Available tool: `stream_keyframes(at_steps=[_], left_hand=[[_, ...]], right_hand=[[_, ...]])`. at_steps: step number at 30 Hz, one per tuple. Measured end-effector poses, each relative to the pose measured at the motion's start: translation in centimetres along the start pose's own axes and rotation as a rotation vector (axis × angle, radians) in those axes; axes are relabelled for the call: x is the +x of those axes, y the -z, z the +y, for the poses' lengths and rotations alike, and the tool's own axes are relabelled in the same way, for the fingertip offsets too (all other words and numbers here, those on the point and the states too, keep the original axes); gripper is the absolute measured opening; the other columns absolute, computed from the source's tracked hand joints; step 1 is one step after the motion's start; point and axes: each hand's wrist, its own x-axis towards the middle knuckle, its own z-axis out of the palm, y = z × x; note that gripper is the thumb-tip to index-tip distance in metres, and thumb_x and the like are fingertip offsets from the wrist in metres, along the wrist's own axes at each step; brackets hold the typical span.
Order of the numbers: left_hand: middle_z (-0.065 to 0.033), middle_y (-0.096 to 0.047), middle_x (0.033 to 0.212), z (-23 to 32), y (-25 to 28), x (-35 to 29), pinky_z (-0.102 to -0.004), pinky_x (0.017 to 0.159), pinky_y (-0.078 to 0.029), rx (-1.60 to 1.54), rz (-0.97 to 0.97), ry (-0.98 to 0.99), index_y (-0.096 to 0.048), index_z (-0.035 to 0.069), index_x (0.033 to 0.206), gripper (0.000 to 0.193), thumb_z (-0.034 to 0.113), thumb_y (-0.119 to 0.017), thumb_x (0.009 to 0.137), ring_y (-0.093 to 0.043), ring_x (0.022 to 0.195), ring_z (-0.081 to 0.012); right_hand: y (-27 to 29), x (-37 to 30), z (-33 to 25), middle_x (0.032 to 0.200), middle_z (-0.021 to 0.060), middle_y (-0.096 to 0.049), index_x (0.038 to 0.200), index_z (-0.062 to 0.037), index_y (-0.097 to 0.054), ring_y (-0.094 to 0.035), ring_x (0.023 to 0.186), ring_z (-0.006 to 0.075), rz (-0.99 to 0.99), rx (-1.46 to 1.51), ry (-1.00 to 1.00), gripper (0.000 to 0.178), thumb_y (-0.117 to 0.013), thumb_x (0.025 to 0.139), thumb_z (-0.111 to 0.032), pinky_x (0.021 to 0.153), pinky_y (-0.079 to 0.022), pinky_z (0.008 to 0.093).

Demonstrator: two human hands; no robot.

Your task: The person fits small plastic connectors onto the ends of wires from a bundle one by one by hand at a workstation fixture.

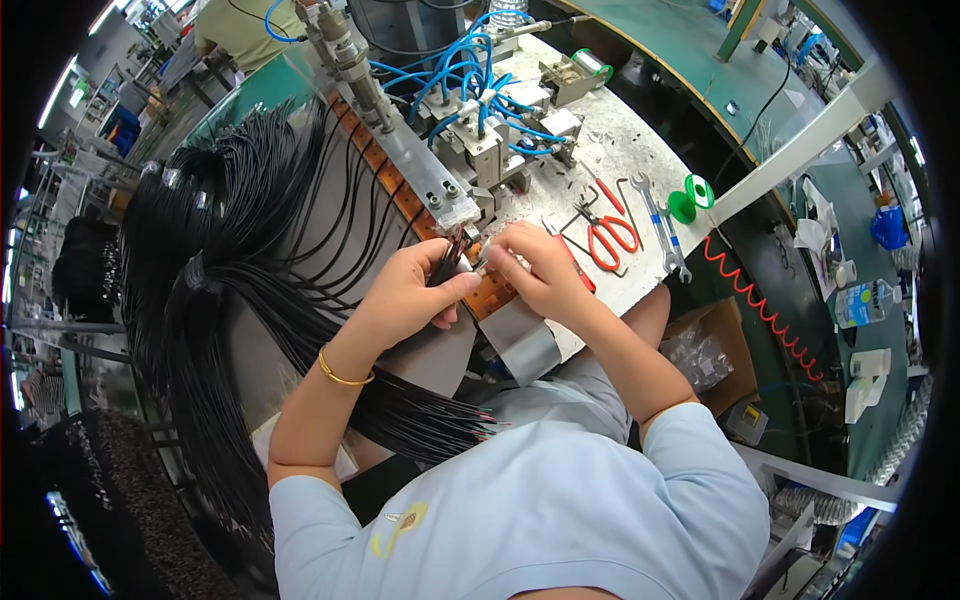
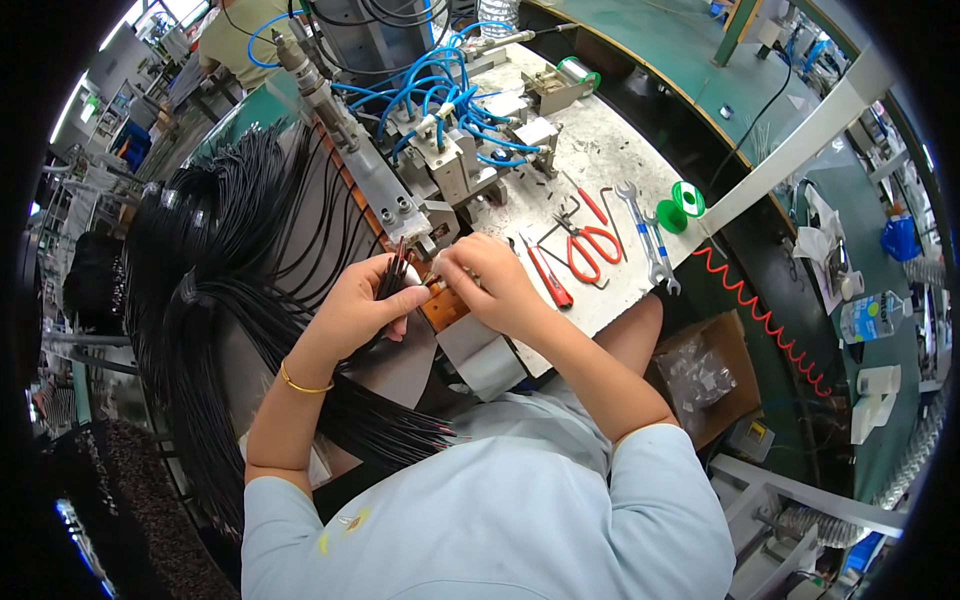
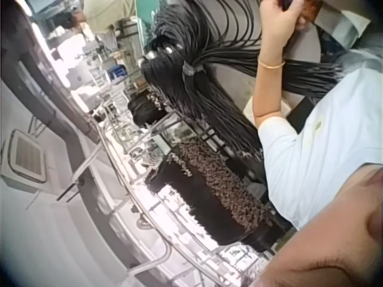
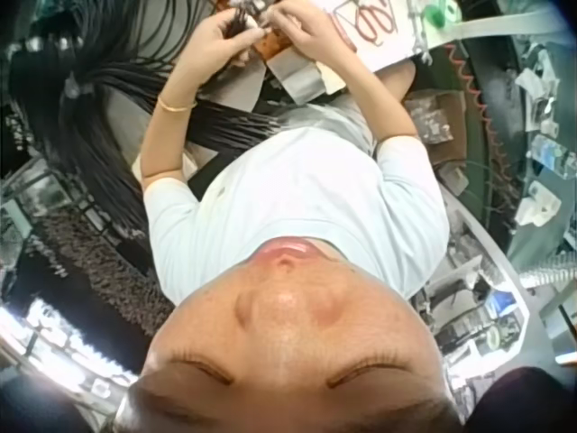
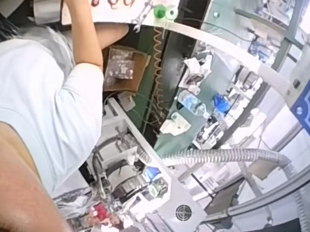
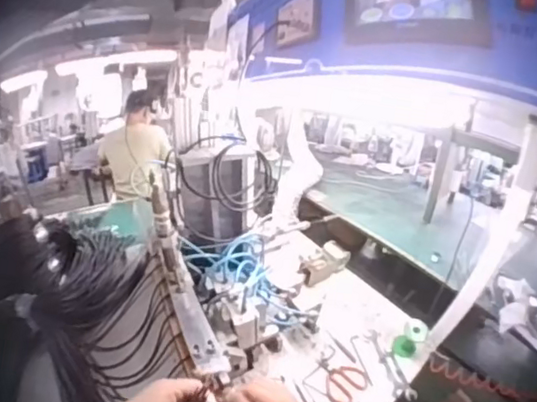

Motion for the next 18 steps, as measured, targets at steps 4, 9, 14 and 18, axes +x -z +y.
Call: stream_keyframes(at_steps=[4,9,14,18], left_hand=[[0.0021,-0.055,0.068,-0.1,0.0,0.1,-0.0183,0.047,-0.039,0.092,0.049,-0.023,-0.058,0.003,0.092,0.017,0.016,-0.068,0.086,-0.049,0.053,-0.0041],[0.0018,-0.056,0.068,-1.2,1.4,0.5,-0.0221,0.049,-0.039,0.397,0.173,-0.152,-0.058,0.001,0.089,0.018,0.017,-0.067,0.087,-0.049,0.054,-0.0059],[-0.0018,-0.058,0.067,-1.0,0.8,0.6,-0.0279,0.052,-0.040,0.539,0.178,-0.115,-0.058,-0.002,0.083,0.022,0.019,-0.065,0.087,-0.049,0.054,-0.0103],[-0.0167,-0.061,0.068,-0.9,-0.1,0.3,-0.0400,0.059,-0.045,0.712,0.231,-0.148,-0.062,-0.003,0.086,0.020,0.017,-0.064,0.083,-0.058,0.062,-0.0326]], right_hand=[[-0.2,0.1,-0.5,0.080,0.0109,-0.058,0.085,-0.0017,-0.058,-0.054,0.077,0.0290,-0.008,0.066,-0.084,0.010,-0.058,0.087,-0.011,0.073,-0.042,0.0357],[0.2,-0.1,-0.2,0.081,0.0114,-0.057,0.084,-0.0006,-0.056,-0.053,0.076,0.0268,-0.039,-0.030,-0.103,0.014,-0.057,0.089,-0.014,0.071,-0.042,0.0353],[0.2,-0.3,0.3,0.071,0.0112,-0.056,0.081,-0.0007,-0.057,-0.055,0.071,0.0258,0.076,0.160,-0.207,0.017,-0.057,0.087,-0.016,0.066,-0.042,0.0359],[-0.5,-1.0,3.3,0.069,0.0102,-0.055,0.081,0.0002,-0.056,-0.053,0.068,0.0230,0.015,-0.010,-0.223,0.017,-0.056,0.088,-0.016,0.064,-0.042,0.0334]])
